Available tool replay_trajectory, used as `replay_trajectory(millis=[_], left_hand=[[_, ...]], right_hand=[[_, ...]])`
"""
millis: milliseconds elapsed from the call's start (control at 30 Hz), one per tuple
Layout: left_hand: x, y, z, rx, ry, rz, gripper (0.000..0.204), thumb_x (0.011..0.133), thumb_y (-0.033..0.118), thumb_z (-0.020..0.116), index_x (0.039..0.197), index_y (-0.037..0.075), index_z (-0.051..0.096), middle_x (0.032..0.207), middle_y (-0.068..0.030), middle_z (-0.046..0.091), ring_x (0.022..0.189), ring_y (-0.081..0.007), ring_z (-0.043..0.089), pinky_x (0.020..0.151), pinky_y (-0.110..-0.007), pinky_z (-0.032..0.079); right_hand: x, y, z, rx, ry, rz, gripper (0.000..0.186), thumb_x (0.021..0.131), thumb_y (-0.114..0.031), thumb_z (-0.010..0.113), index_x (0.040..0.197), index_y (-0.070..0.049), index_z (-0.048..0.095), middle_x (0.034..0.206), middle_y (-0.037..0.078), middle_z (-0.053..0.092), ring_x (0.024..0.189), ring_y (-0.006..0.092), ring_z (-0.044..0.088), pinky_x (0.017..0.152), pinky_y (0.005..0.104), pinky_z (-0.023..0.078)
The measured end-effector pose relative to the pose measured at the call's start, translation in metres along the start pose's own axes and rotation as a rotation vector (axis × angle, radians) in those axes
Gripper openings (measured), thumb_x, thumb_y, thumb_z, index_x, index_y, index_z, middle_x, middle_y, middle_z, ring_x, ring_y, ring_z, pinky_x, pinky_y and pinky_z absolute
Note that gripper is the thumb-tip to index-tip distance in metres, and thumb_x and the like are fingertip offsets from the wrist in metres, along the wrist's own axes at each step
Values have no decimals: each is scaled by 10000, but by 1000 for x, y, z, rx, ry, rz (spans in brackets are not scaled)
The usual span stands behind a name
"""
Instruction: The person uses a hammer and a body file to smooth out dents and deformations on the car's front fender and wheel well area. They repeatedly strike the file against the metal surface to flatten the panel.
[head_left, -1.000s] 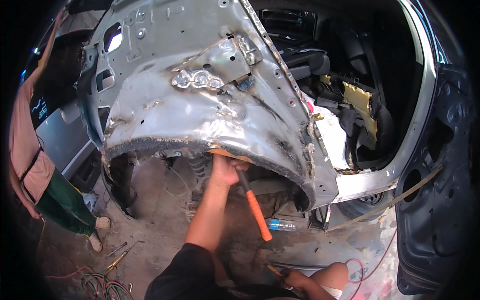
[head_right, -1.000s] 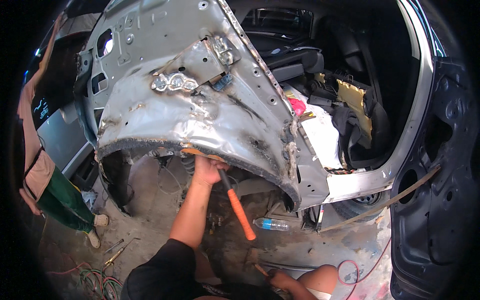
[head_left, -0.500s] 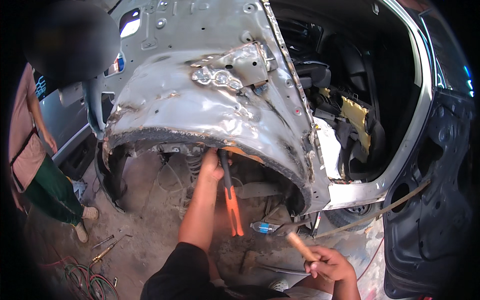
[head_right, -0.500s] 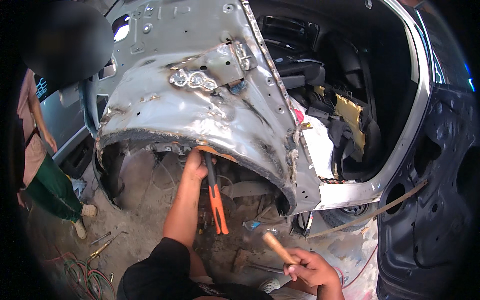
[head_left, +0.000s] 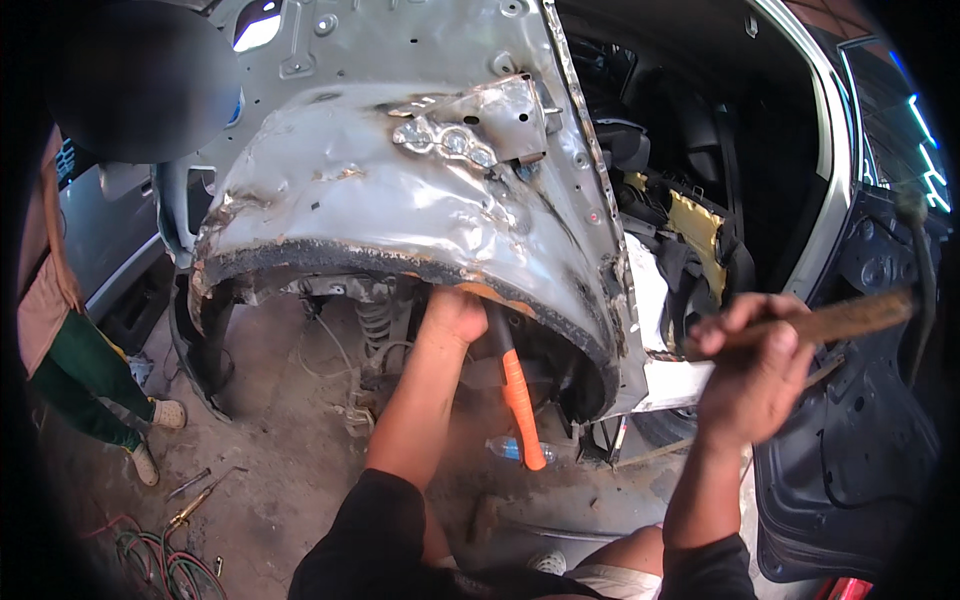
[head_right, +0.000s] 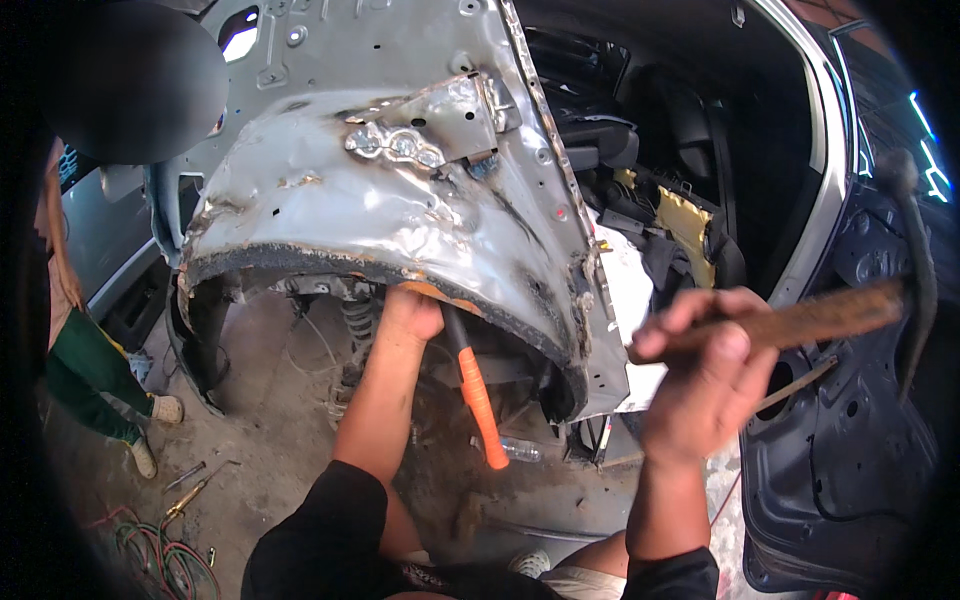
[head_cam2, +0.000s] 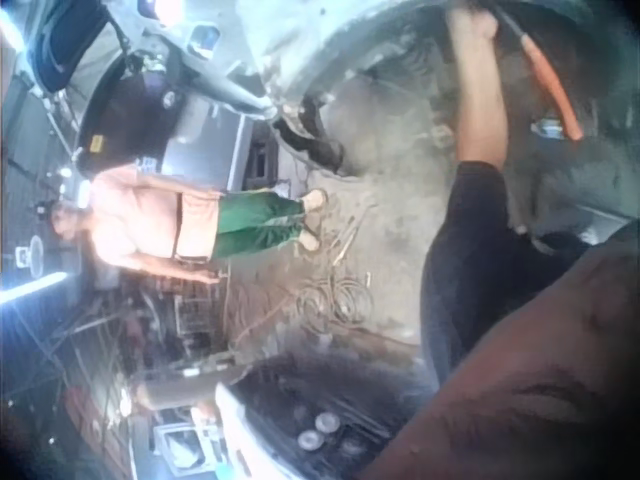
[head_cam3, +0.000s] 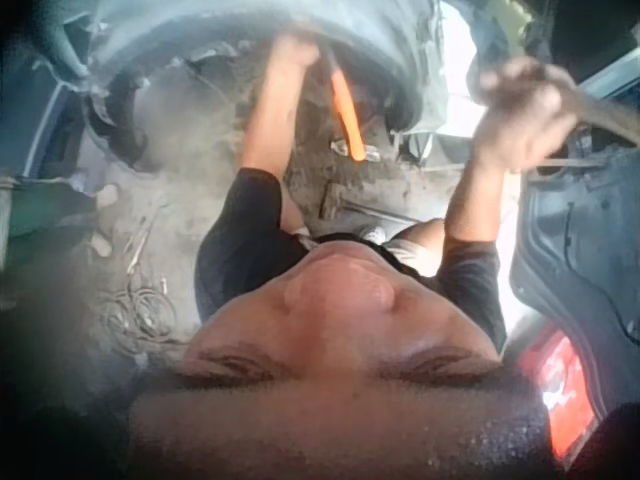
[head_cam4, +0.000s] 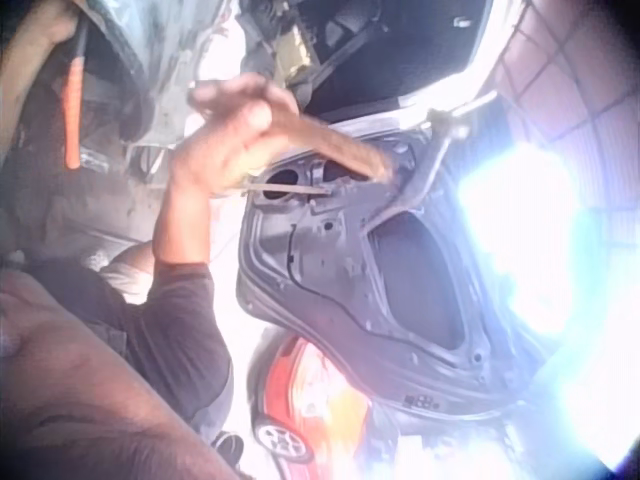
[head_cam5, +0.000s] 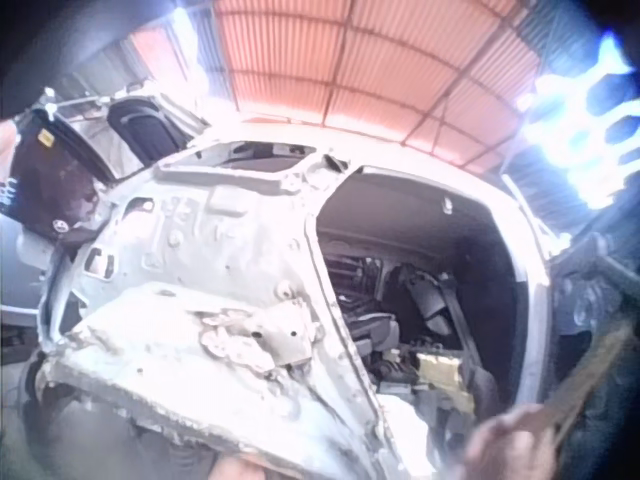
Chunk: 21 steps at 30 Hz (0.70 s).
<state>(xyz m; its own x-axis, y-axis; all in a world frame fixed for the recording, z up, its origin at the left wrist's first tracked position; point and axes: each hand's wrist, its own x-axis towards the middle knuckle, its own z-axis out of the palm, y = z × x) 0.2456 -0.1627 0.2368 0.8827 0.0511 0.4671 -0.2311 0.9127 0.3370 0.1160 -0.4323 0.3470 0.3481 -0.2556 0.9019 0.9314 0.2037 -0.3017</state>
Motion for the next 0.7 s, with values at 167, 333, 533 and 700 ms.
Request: replay_trajectory(millis=[167,333,533,700], left_hand=[[5,-5,4,-94,-156,-66,454,1020,422,556,1318,80,577,1253,-111,654,1165,-298,624,1015,-497,522],[-1,-12,12,-166,-110,-68,439,1026,428,535,1296,85,586,1235,-109,660,1146,-293,627,1001,-504,527],[-3,-17,7,-119,-91,-115,407,1036,422,516,1252,89,605,1208,-106,666,1123,-290,631,985,-495,533],[-2,-2,2,-94,9,-50,384,1036,406,529,1238,90,611,1186,-99,672,1092,-290,643,972,-491,541]], right_hand=[[-4,35,15,-520,-671,752,254,1085,-246,523,957,-29,550,666,23,574,497,123,555,455,272,437],[15,3,16,-144,-152,230,220,1092,-234,489,1005,-45,561,696,18,552,539,89,557,478,247,444],[-8,50,-10,-804,-734,423,261,1053,-250,572,998,4,550,651,207,564,576,370,584,582,454,483],[2,18,28,-256,-175,215,246,1110,-263,445,1041,-51,548,681,0,548,534,86,554,461,234,437]])
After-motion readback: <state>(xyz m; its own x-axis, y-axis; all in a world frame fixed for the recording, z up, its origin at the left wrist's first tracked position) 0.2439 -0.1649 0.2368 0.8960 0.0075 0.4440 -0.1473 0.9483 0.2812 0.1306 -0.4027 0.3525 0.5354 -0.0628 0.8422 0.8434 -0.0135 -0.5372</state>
